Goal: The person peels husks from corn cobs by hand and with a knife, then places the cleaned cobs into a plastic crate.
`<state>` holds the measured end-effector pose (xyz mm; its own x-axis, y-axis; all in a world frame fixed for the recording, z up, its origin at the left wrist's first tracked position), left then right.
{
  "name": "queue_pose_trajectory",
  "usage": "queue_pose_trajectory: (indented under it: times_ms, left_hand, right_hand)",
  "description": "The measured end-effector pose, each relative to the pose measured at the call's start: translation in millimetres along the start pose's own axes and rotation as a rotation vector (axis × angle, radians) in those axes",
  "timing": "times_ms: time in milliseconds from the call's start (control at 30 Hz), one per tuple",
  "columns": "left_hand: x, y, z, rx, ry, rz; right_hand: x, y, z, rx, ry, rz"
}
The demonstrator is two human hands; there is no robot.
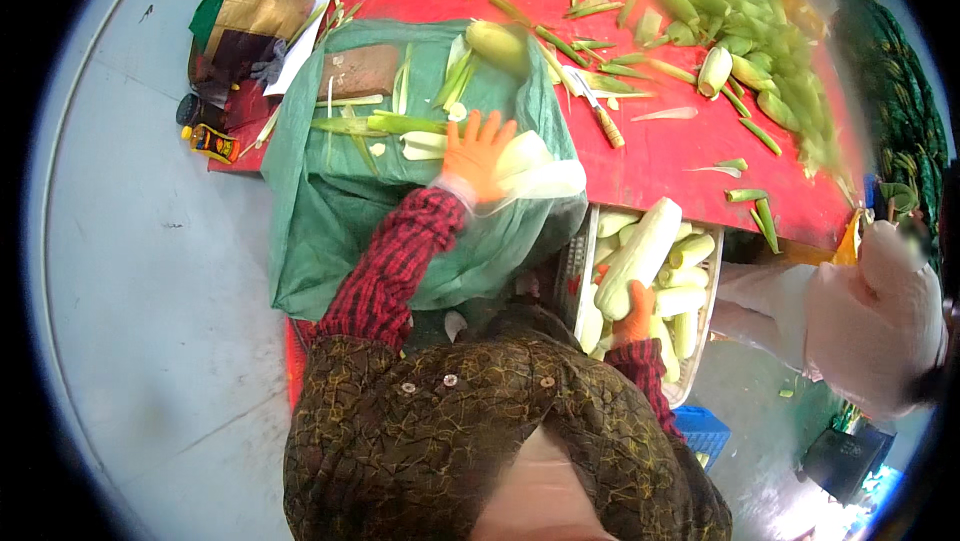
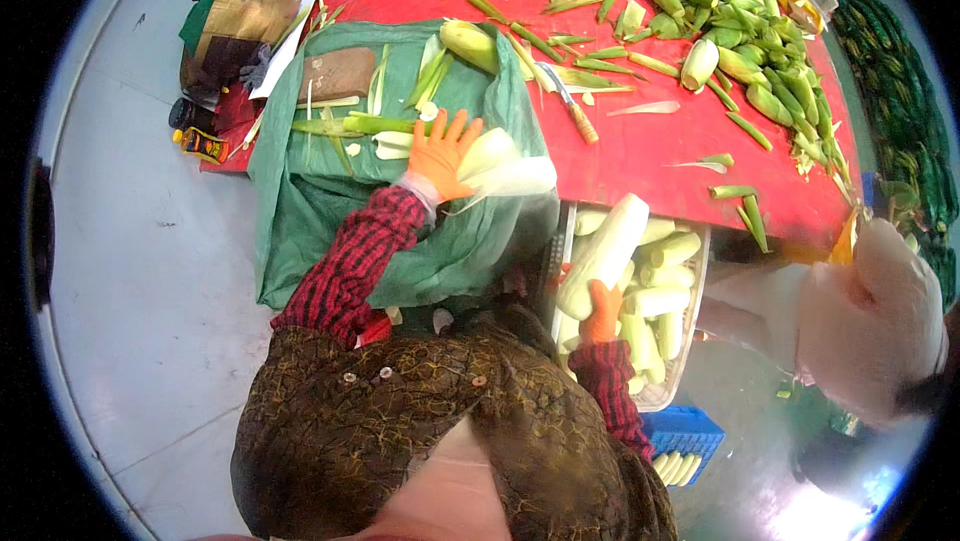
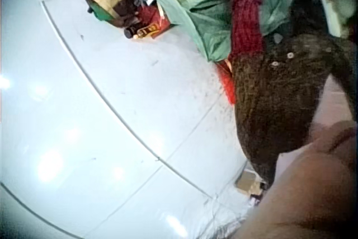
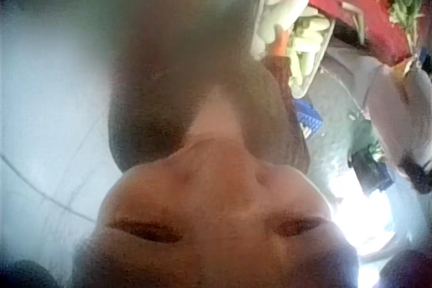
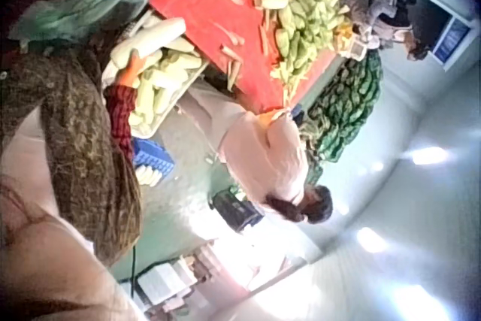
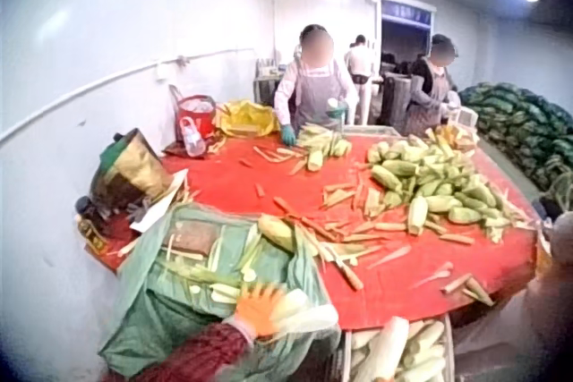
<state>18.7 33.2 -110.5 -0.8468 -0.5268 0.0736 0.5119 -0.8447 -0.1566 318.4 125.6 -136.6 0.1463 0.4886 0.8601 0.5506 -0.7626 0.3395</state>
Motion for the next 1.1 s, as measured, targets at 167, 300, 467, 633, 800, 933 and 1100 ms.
queue_pose_trajectory:
  times_ms: [167,300,467,633,800,933,1100]
  left_hand:
    - [43,-16,-35,0.118,0.071,0.091]
    - [53,8,-65,0.134,0.138,-0.061]
    - [131,86,-9,-0.331,0.303,0.215]
    - [170,193,-94,0.010,0.230,0.460]
    - [177,223,-151,0.366,0.061,0.657]
    - [154,248,-180,0.416,0.130,0.564]
    - [66,347,-206,1.043,0.707,0.539]
  right_hand:
    - [-6,-30,36,-0.059,0.022,-0.017]
    - [0,-45,25,-0.077,0.055,-0.007]
    - [-6,-37,-5,-0.019,0.034,-0.021]
    - [-24,-18,-26,-0.001,0.087,-0.042]
    - [-28,-10,-54,0.061,0.217,-0.077]
    - [-26,2,-96,0.124,0.220,-0.071]
    - [-28,14,-130,0.205,0.215,-0.102]
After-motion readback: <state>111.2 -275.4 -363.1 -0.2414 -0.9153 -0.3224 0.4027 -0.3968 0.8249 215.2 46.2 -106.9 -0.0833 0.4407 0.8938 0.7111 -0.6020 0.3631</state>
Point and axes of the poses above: each hand's wrist, its own y-axis away from the middle knuckle, its own z-axis out of the back of the hand, x = y × z, the point moved 8 cm from there along -y, towards the middle knuckle, and after that the axes turned 12 degrees about -x, right-handed, at the moved point
